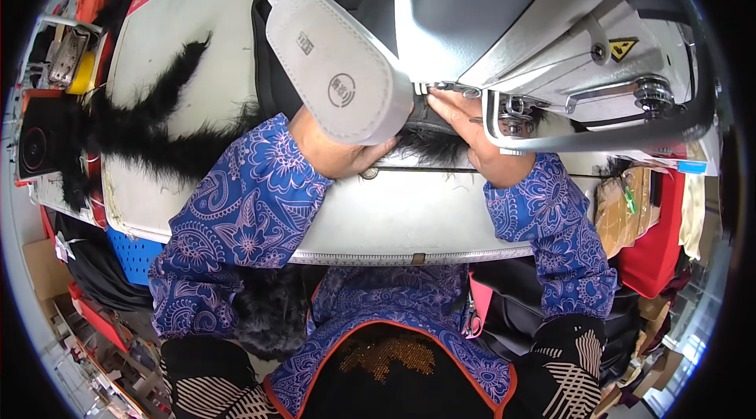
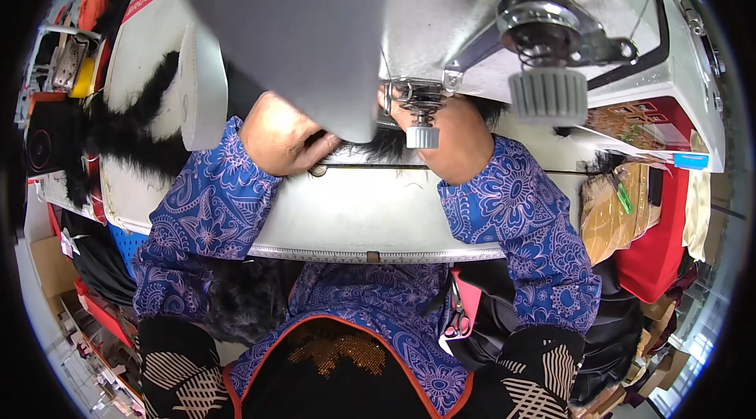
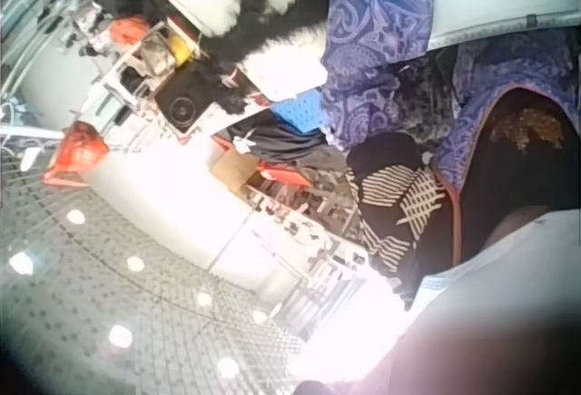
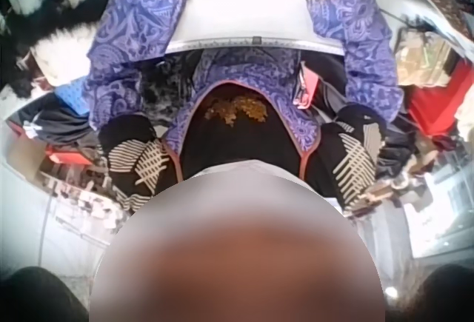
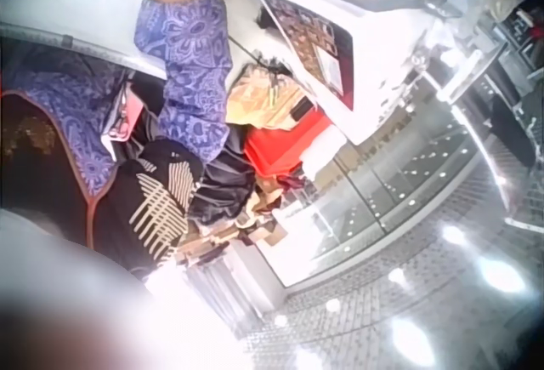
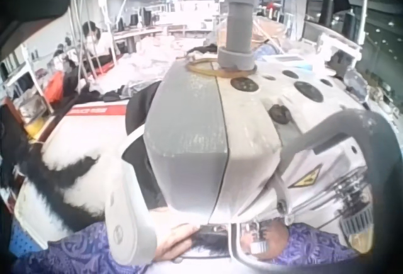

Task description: Sewing black fur trim onto fabric pieces using an industrial sewing machine.

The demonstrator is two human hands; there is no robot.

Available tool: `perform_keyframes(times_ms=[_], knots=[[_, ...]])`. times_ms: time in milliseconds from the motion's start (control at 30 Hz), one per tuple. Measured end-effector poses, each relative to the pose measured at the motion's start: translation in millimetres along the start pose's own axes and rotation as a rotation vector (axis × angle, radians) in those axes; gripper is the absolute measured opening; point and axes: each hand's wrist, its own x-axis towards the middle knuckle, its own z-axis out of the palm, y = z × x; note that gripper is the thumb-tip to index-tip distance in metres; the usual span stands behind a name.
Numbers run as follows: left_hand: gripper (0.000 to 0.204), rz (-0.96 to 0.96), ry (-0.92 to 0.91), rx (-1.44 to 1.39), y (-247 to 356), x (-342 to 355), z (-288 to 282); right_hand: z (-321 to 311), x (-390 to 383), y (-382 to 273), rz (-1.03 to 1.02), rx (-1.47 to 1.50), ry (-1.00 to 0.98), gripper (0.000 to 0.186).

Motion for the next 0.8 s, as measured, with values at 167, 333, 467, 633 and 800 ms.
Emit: perform_keyframes(times_ms=[167,333,467,633,800], knots=[[0.041,-0.021,-0.018,0.031,-1.9,-4.3,4.6,-1.7,0.4,-2.3,0.011,-0.033,0.023,0.043],[0.044,0.003,-0.031,0.058,-6.2,-5.5,6.8,-2.4,1.3,-2.1,-0.023,-0.090,0.083,0.035],[0.044,0.005,-0.054,0.072,-6.9,-2.4,4.0,-2.8,2.9,-1.4,0.002,-0.042,0.072,0.054],[0.035,0.005,-0.058,0.073,-0.2,0.7,-3.5,-7.2,0.3,-0.9,0.015,-0.097,0.020,0.065],[0.032,-0.085,0.186,0.266,9.0,-3.3,-11.2,-12.7,-2.4,0.6,0.021,-0.142,0.020,0.068]])
